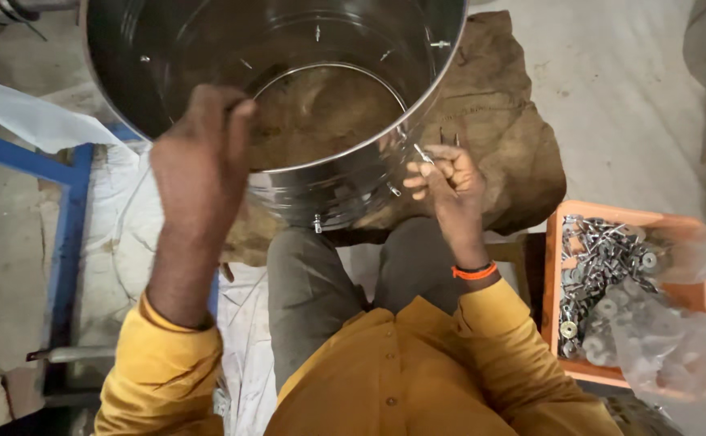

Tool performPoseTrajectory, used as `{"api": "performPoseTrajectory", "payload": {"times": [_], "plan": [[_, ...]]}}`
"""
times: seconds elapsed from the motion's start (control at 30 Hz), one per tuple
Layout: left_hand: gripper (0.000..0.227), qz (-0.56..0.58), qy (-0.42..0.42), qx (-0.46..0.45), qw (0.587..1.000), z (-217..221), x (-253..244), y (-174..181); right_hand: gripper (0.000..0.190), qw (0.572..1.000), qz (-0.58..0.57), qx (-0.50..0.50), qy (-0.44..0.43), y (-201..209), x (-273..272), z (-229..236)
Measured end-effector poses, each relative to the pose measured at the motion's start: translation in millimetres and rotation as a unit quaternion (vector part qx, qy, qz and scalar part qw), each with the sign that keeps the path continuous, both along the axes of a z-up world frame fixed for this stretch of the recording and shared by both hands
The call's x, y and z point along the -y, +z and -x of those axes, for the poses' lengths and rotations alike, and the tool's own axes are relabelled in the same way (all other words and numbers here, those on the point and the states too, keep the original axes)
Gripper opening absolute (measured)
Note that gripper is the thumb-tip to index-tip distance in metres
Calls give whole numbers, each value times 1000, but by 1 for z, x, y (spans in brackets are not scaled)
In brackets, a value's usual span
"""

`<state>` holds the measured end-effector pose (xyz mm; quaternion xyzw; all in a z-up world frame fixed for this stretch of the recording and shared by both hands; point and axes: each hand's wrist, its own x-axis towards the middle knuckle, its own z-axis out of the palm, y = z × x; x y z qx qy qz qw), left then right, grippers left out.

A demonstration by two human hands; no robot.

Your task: The person sits on the floor and attaches metal fasteners to a large cylindrical metal container. They repeatedly pick fasteners from a nearby bin, insert them into pre-drilled holes on the container's rim, and tighten them by hand.

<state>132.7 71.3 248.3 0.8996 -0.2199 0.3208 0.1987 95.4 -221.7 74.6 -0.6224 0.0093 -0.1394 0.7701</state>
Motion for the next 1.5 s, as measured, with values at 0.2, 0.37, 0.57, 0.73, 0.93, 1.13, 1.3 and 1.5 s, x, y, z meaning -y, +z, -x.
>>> {"api": "performPoseTrajectory", "payload": {"times": [0.2, 0.37, 0.57, 0.73, 0.93, 1.13, 1.3, 1.5], "plan": [[11, 33, 25, -47, 998, -1, -28, -24, 20, 998, 62, 8, 12, 1, -4, -1], [10, 78, -15, -21, 997, -1, -25, -30, 21, 995, 103, -1, -10, 7, -8, 1], [10, 75, 12, 11, 997, 18, -19, -35, 21, 985, 171, -3, -22, 21, -13, -1], [11, 80, 46, 10, 996, 39, -1, -38, 21, 986, 164, -4, -30, 28, -14, -8], [11, 75, 19, 42, 996, 18, 8, -32, 24, 985, 174, -9, 16, 22, -12, -50], [12, 120, -20, 32, 992, -11, 33, -36, 23, 986, 157, -31, -37, 15, 5, -88], [12, 131, -16, 24, 991, 11, 53, -20, 26, 984, 173, 33, -29, 11, 22, -86], [11, 85, -19, -65, 994, 9, 40, -7, 19, 997, 68, -11, -24, 2, 13, -91]]}}
